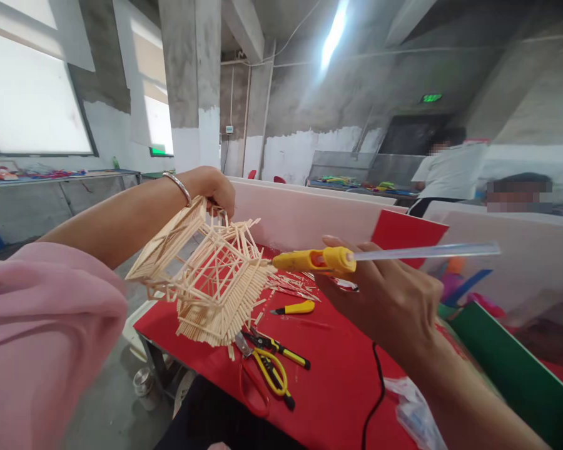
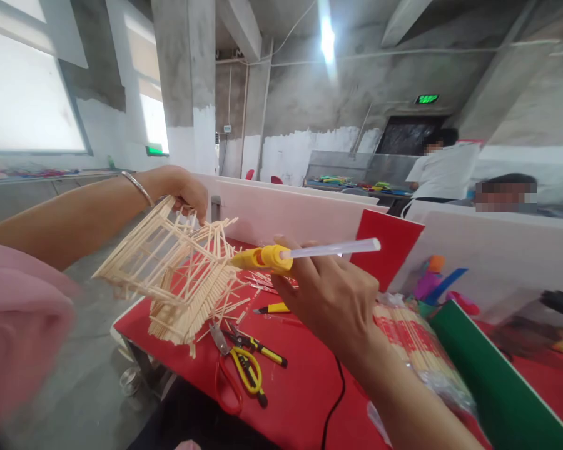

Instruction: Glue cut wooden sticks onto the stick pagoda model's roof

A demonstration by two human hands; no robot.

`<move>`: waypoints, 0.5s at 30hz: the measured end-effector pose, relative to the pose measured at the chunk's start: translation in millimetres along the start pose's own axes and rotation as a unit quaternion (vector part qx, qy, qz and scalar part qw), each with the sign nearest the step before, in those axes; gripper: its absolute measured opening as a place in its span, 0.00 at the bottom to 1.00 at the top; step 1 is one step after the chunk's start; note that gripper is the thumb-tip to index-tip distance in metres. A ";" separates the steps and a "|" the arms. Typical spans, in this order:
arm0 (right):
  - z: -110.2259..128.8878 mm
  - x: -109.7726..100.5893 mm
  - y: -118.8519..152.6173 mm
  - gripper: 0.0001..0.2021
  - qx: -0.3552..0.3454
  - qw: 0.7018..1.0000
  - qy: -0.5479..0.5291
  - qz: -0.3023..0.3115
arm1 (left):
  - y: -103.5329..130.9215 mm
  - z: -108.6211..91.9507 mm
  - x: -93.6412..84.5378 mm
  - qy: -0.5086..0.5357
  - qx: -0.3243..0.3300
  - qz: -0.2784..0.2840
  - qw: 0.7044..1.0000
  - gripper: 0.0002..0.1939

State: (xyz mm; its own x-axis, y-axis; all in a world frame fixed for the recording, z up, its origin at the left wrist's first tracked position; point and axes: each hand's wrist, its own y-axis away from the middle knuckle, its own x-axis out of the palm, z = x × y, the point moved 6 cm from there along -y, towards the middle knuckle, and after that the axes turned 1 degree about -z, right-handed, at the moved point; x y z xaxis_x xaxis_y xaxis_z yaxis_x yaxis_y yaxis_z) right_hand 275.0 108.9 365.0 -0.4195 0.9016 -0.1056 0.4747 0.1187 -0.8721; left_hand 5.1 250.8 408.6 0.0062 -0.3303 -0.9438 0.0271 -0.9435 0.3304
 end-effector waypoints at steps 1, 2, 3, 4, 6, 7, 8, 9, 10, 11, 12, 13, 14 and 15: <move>-0.1 0.9 -0.3 0.19 -0.004 1.000 -0.003 0.006 | -1.9 0.4 0.8 0.004 -0.004 0.010 1.000 0.15; -0.2 1.5 -0.4 0.21 -0.008 1.000 -0.008 0.009 | -3.7 0.7 1.4 0.007 -0.006 0.018 1.000 0.15; -0.5 1.8 -0.4 0.22 -0.011 1.000 -0.015 0.011 | -5.5 0.8 2.1 0.010 -0.008 0.025 1.000 0.15; -0.9 2.5 -0.1 0.23 -0.012 1.000 -0.021 0.015 | -7.0 0.5 3.0 0.013 -0.007 0.031 0.999 0.14; -1.0 3.4 0.8 0.22 -0.015 0.999 -0.027 0.023 | -9.3 -1.0 5.0 0.018 0.001 0.039 0.999 0.14; -1.0 3.8 1.2 0.21 -0.016 0.999 -0.027 0.028 | -10.1 -2.0 6.1 0.018 0.007 0.042 0.999 0.14; -1.1 4.8 1.6 0.19 -0.014 0.999 -0.025 0.039 | -10.9 -3.1 7.2 0.018 0.012 0.043 0.999 0.13; -1.1 5.5 1.8 0.17 -0.011 0.998 -0.023 0.050 | -11.7 -4.2 8.2 0.016 0.017 0.044 0.999 0.13; -1.4 5.9 1.7 0.16 -0.006 0.998 -0.022 0.059 | -12.6 -5.4 9.1 0.014 0.021 0.044 0.999 0.12; -1.4 5.5 1.1 0.14 -0.001 0.998 -0.022 0.061 | -13.7 -6.6 9.8 0.010 0.023 0.046 0.999 0.12; -1.3 5.1 0.1 0.13 0.003 0.998 -0.022 0.062 | -15.0 -8.1 10.3 0.005 0.025 0.048 0.999 0.12; -0.9 5.1 -1.4 0.11 0.007 0.998 -0.022 0.065 | -16.4 -9.8 10.4 -0.002 0.027 0.049 0.998 0.13; -0.2 5.8 -3.2 0.10 0.009 0.997 -0.024 0.073 | -17.8 -11.9 10.0 -0.009 0.030 0.049 0.998 0.13; 0.6 7.4 -5.3 0.09 0.012 0.996 -0.027 0.085 | -19.1 -13.9 9.0 -0.018 0.032 0.045 0.998 0.14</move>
State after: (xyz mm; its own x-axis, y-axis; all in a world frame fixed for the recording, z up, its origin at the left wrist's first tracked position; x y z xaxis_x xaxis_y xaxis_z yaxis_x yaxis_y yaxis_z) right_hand 268.9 114.7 368.6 -0.3759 0.8839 -0.2783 0.5243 -0.0448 -0.8504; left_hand 18.5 266.2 393.7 -0.0303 -0.4126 -0.9104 -0.0357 -0.9098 0.4135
